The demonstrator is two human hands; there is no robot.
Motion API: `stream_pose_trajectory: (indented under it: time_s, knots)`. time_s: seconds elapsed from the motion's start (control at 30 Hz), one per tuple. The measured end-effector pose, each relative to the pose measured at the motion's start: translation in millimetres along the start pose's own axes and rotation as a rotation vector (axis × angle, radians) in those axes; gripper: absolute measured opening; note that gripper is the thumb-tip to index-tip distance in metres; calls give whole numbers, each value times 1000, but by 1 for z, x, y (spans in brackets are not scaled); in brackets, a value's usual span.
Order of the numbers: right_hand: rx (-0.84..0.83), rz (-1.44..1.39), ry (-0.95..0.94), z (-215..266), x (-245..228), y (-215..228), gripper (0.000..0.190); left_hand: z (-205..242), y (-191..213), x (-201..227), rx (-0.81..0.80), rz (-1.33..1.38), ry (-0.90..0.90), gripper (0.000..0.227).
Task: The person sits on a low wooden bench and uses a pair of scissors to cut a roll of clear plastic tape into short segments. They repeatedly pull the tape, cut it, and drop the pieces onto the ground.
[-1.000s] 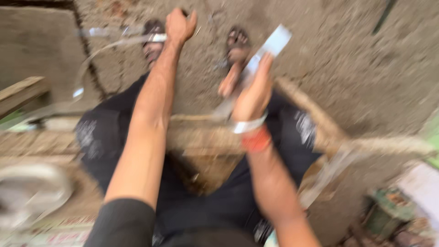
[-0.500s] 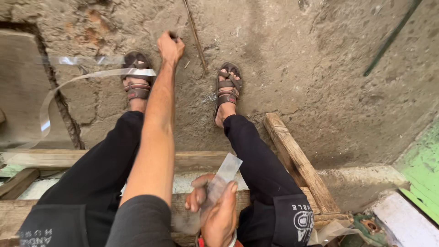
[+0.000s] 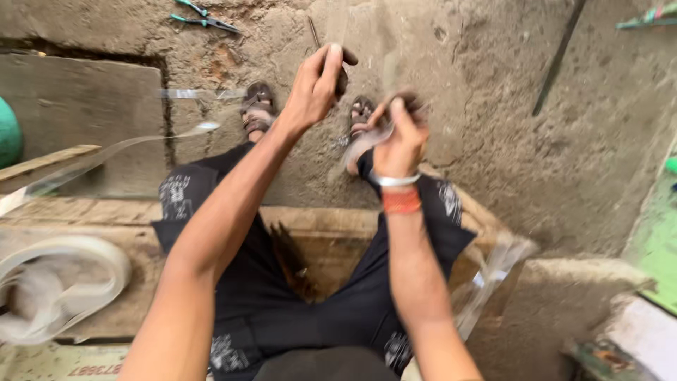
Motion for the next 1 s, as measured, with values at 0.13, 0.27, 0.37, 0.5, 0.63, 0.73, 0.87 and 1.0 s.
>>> stream_pose_trajectory:
  time_s: [0.13,0.27,0.37,0.5,0.63,0.73,0.87,1.0]
  knots:
    - [-177,-68,20,16,-18,-16,8,107,-17,92,-57,-59,-371,40]
    - [-543,224,73,44,-8,-50,25,152,-24,77,65,343,-52,31]
    - [-511,430,49,64,14,-49,13,161,-20,58,231,303,-154,33]
    - [-358,416,43,77,21,-36,11,162,-15,39,278,-140,-302,31]
    - [-317,358,-20,71,29,-25,10,157,-24,31,203,-104,-448,37]
    - [-328,338,-2,69,37,-18,9,159,-30,23,185,22,-415,41]
    - [-426,462,66,69,36,-24,14,154,-22,30,143,66,-375,43]
    - [-460,400,-12,76,38,-32,16,149,-5,41,68,259,-391,40]
Point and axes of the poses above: each hand's wrist, its own z-axis away from the middle knuckle, its own y-axis out of the back of the hand, x = y × z, the point moved 7 cm from there along -z, towards the middle knuckle, and after that the axes turned 6 degrees about -z, right-handed, at the moved point
